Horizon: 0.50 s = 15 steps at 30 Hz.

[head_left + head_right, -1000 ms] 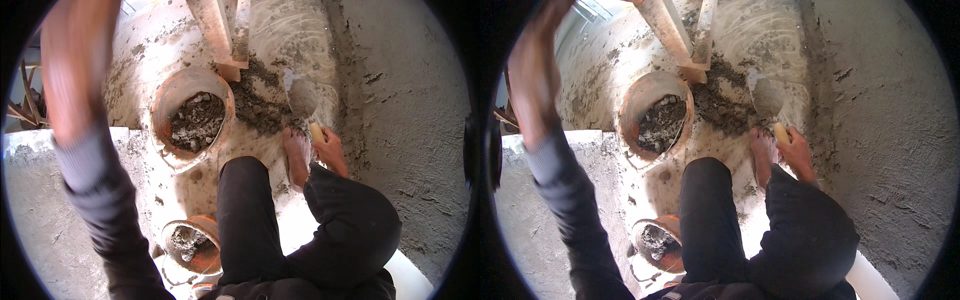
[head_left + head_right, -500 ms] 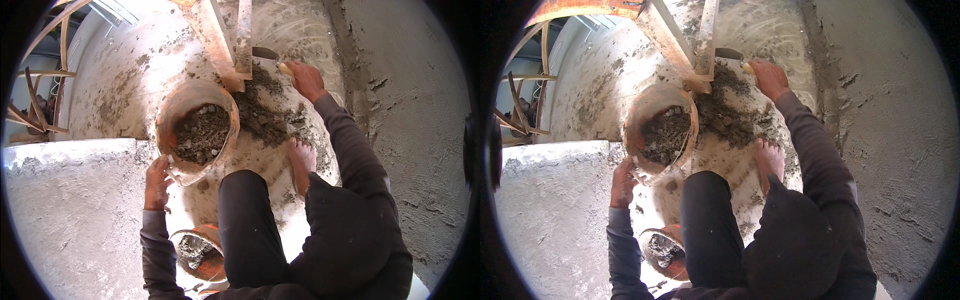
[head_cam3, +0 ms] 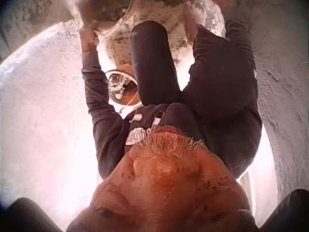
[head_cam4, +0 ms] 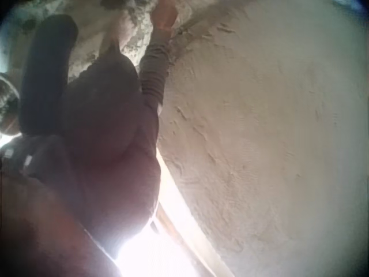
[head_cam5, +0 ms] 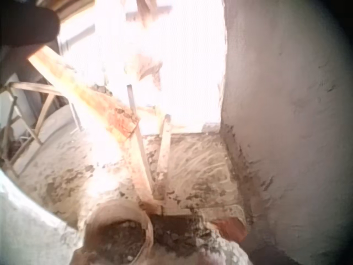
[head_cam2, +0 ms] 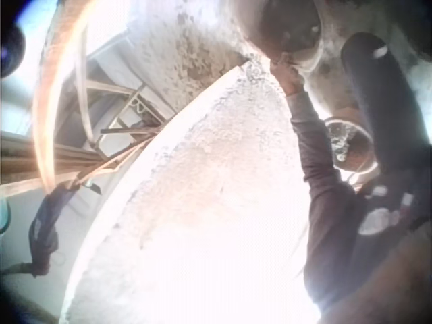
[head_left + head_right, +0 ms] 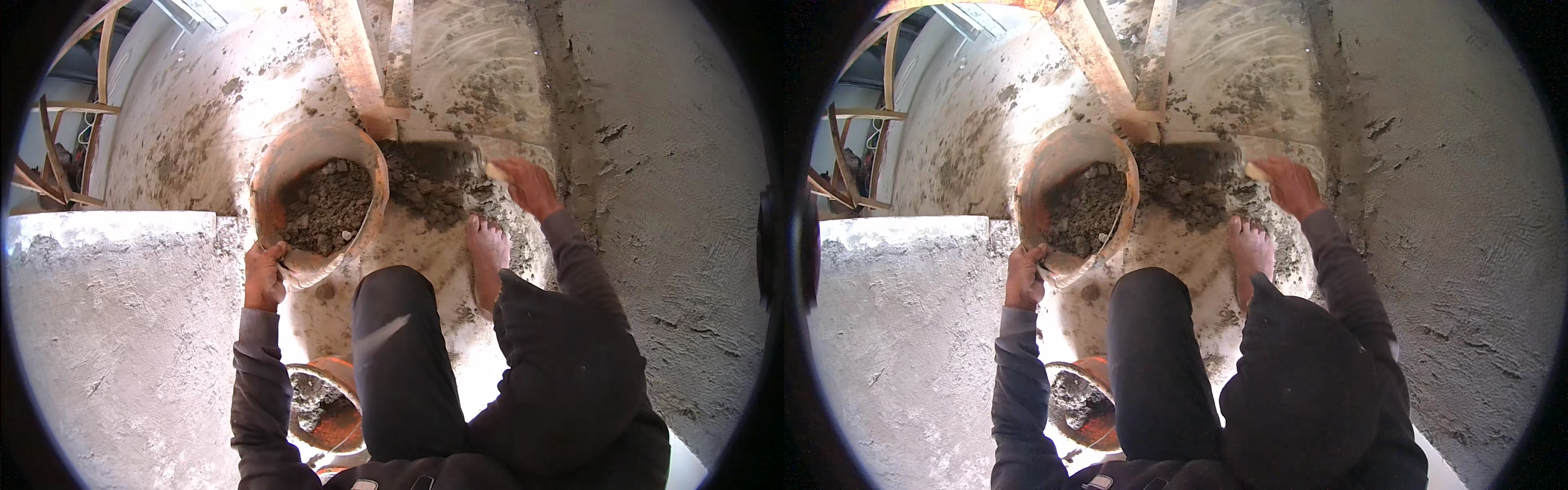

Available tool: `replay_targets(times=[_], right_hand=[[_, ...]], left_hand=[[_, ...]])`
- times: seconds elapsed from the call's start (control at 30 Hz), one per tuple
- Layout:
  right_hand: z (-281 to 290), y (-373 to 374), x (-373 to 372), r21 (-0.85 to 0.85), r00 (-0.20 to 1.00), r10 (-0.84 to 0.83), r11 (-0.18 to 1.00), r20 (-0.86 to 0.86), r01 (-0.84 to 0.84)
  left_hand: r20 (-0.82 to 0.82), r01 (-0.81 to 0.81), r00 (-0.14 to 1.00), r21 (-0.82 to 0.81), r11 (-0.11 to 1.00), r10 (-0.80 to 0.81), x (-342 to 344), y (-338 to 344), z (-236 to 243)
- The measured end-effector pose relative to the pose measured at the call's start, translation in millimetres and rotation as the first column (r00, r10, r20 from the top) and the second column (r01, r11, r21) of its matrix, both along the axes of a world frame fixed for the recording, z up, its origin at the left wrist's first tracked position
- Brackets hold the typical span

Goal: The person applies wet cement mixture to a wall and smooths it using a trowel. The person then transfers more mixture from one bucket into another by scooping it out with the trowel.

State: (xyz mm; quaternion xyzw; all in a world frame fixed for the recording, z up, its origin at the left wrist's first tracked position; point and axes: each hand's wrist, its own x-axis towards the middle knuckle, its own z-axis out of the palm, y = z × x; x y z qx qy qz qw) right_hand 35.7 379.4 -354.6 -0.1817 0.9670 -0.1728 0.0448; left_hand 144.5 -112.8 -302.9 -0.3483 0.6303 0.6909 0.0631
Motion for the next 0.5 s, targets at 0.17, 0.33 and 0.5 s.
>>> replay_targets(times=[0.17, 0.33, 0.5], right_hand=[[15.4, 15.9, 68.1, -0.168, 0.985, -0.164, 0.974, -0.048, 0.154], [53.4, -0.1, 85.0, -0.525, 0.844, -0.084, 0.750, 0.529, 0.403], [70.8, -31.5, 66.8, -0.440, 0.506, 0.231, 0.829, 0.831, 0.345]], left_hand=[[-0.035, -0.015, 0.999, 0.035, 0.999, 0.016, 14.3, 6.9, 9.5], [0.037, 0.014, 0.999, -0.008, 1.000, -0.013, 47.9, -41.1, 17.7], [0.088, -0.042, 0.995, -0.035, 0.998, 0.045, 72.7, -67.9, 19.2]])
